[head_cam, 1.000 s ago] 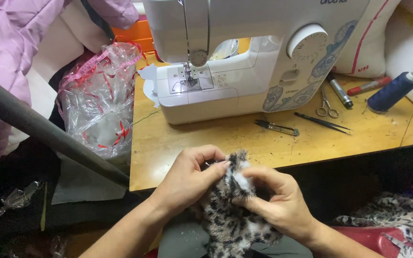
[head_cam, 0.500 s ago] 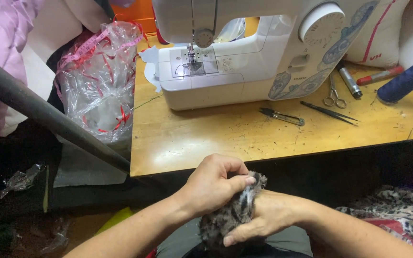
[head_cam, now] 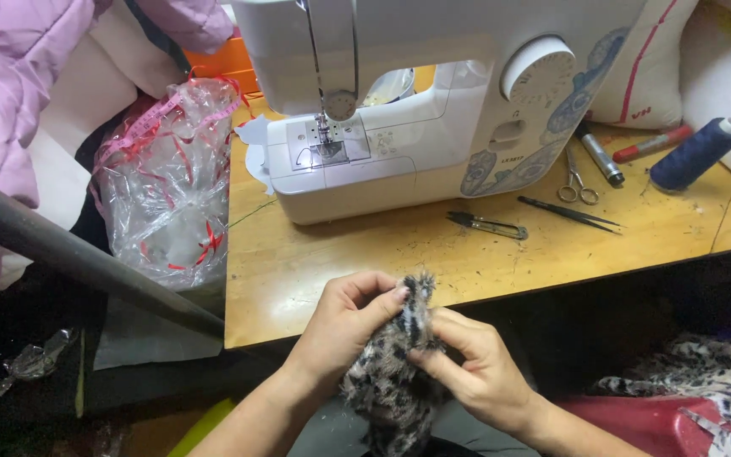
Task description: Stuffing a small plush toy with filling and sewing the opening closed using a sewing machine.
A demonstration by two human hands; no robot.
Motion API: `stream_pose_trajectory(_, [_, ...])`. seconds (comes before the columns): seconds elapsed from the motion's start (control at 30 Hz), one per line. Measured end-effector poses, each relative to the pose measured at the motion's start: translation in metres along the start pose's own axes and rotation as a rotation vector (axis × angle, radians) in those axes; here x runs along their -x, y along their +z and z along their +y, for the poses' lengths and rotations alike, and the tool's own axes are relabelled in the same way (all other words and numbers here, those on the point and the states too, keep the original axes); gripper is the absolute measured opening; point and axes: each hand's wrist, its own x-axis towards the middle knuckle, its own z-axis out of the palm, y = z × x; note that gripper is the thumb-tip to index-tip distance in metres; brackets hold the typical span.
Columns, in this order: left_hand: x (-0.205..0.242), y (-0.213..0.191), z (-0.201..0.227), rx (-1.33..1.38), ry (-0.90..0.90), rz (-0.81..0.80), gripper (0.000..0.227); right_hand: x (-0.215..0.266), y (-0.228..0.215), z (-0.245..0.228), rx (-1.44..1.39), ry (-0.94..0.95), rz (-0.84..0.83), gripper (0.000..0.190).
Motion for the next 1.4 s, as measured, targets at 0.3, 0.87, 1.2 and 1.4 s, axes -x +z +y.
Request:
stream_pose_trajectory(0.3, [0.012, 0.003, 0.007, -0.233, 0.107, -0.028, 0.042, -0.006, -0.007, 0.036, -0.656, 0.295, 0.246, 0.01])
stream_pose_trajectory(0.87, [0.007, -0.002, -0.016, 0.022, 0.099, -0.069, 0.046, -0.015, -0.02, 0.016, -0.285, 0.298, -0.183, 0.034])
stream_pose_trajectory(1.2, [0.021, 0.021, -0.001, 0.125, -0.093, 0.353, 0.044, -0.005, 0.005, 0.0, -0.1, -0.077, 0.384, 0.027])
stream_pose_trajectory(1.4, [0.026, 0.026, 0.005, 0.231, -0.082, 0.263, 0.052, -0.004, -0.001, 0.003, -0.065, -0.055, 0.283, 0.034])
